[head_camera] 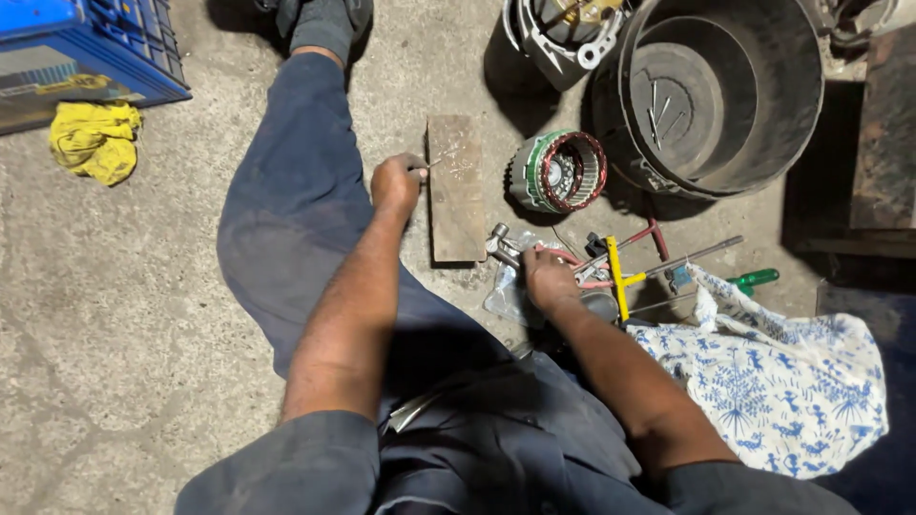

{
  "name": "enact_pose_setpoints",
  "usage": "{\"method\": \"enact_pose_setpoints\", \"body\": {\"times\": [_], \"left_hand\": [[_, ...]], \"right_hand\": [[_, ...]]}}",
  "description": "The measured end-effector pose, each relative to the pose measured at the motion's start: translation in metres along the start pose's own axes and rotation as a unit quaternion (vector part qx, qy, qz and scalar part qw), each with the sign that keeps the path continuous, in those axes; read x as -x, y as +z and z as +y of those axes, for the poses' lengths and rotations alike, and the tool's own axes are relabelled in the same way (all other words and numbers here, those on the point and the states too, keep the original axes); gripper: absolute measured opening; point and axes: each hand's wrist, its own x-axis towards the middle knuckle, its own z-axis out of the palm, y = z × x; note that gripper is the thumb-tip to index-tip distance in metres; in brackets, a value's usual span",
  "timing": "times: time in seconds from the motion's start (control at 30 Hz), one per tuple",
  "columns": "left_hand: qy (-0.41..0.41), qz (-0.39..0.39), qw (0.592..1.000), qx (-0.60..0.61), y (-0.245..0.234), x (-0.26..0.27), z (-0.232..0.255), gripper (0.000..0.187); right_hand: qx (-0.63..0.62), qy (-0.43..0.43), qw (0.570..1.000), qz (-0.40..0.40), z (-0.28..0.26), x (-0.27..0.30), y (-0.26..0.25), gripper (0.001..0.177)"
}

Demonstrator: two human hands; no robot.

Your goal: Manually repairing or assembling an alternator component using a hammer and other hand tools.

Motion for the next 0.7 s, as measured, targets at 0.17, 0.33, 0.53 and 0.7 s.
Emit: {"method": "enact_pose_setpoints", "body": {"times": [0.17, 0.33, 0.53, 0.7], "left_hand": [[-0.017, 0.007, 1.0, 0.023, 0.0, -0.004, -0.003, 0.018], [-0.005, -0.002, 0.998, 0.064, 0.013, -0.008, -0.015, 0.016], [-0.005, -0.003, 0.995, 0.095, 0.018, -0.009, -0.017, 0.016], [-0.026, -0.007, 0.995, 0.093, 0.017, -0.011, -0.01, 0.012]], "right_hand": [[-0.049, -0.037, 0.997, -0.056, 0.016, -0.011, 0.008, 0.046], [-0.107, -0.025, 0.989, -0.095, 0.03, 0.013, -0.048, 0.052], [-0.231, 0.027, 0.972, -0.006, 0.02, 0.042, -0.118, 0.04], [-0.537, 0.043, 0.84, 0.061, 0.006, 0.027, -0.128, 0.031]]}}
